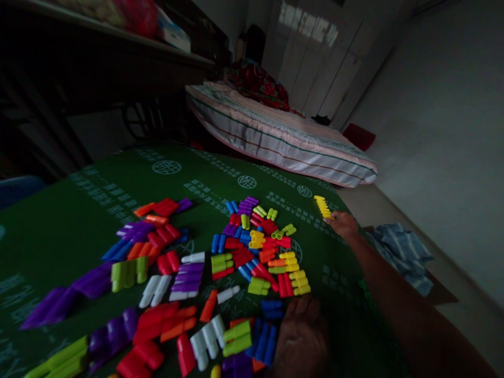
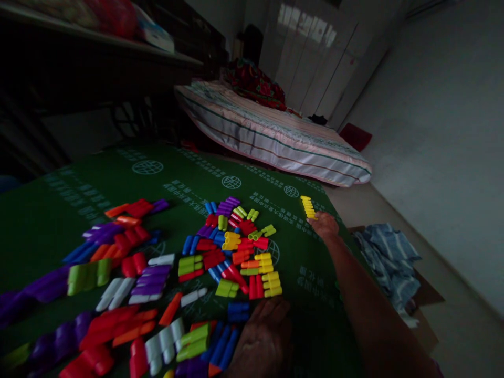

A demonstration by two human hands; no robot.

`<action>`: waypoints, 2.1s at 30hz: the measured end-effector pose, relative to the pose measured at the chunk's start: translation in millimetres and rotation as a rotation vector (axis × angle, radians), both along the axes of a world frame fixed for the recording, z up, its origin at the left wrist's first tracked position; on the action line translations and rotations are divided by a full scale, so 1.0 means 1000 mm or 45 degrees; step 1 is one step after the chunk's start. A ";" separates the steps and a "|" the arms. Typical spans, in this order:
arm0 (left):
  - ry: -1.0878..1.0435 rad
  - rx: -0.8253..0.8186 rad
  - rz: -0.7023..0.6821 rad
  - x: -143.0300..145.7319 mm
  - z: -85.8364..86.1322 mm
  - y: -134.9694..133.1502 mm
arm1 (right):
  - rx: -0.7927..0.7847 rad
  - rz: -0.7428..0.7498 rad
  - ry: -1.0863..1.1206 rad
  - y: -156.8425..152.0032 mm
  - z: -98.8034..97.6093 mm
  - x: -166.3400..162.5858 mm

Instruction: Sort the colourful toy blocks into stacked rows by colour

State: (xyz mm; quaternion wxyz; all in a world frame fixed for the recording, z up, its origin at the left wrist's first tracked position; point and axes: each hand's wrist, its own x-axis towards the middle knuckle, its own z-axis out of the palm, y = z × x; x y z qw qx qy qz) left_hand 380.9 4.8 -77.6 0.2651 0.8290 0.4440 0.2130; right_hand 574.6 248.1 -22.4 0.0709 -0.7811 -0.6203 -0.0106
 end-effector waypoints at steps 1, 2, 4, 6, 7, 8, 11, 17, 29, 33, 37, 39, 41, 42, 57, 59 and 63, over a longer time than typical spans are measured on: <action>0.005 -0.009 -0.003 -0.002 0.004 -0.001 | -0.007 0.000 -0.009 0.000 0.000 0.000; 0.008 -0.016 -0.005 -0.004 0.008 -0.002 | -0.014 -0.003 -0.017 0.000 0.000 0.000; 0.010 -0.039 -0.005 -0.010 0.020 -0.004 | -0.028 -0.009 -0.030 0.000 -0.001 0.001; 0.021 -0.093 -0.011 -0.016 0.032 -0.007 | -0.040 -0.007 -0.045 0.000 -0.002 0.001; 0.030 -0.127 -0.017 -0.018 0.036 -0.008 | -0.046 -0.003 -0.053 0.000 -0.002 0.001; 0.042 -0.159 -0.023 -0.019 0.040 -0.008 | -0.051 0.001 -0.060 0.000 -0.002 0.001; 0.060 -0.205 -0.041 -0.020 0.043 -0.007 | -0.068 0.001 -0.079 0.000 -0.002 0.001; 0.075 -0.167 -0.057 -0.017 0.040 -0.006 | -0.073 0.014 -0.110 -0.001 -0.003 0.001; 0.221 -0.302 -0.171 -0.021 0.066 -0.006 | 0.008 0.344 0.043 -0.025 0.018 -0.042; 0.139 -0.149 -0.110 -0.013 0.046 -0.008 | -0.115 0.866 0.363 -0.063 0.031 -0.111; 0.115 -0.073 -0.032 0.002 0.016 -0.005 | -0.173 1.175 0.205 -0.102 0.049 -0.177; 0.128 -0.071 -0.024 0.008 0.005 -0.002 | -0.194 1.166 0.041 -0.114 0.056 -0.199; 0.137 -0.069 -0.008 0.011 -0.003 0.002 | -0.209 1.124 -0.061 -0.120 0.058 -0.212; 0.137 -0.067 -0.003 0.012 -0.005 0.004 | -0.214 1.110 -0.078 -0.121 0.058 -0.217; 0.045 0.063 -0.013 -0.020 0.020 -0.009 | -0.034 0.336 -0.068 -0.042 0.047 -0.120; 0.032 0.082 -0.006 -0.023 0.026 -0.010 | -0.117 0.300 -0.136 -0.035 0.035 -0.099; 0.013 0.108 0.006 -0.028 0.037 -0.014 | -0.134 0.327 -0.077 -0.041 0.013 -0.079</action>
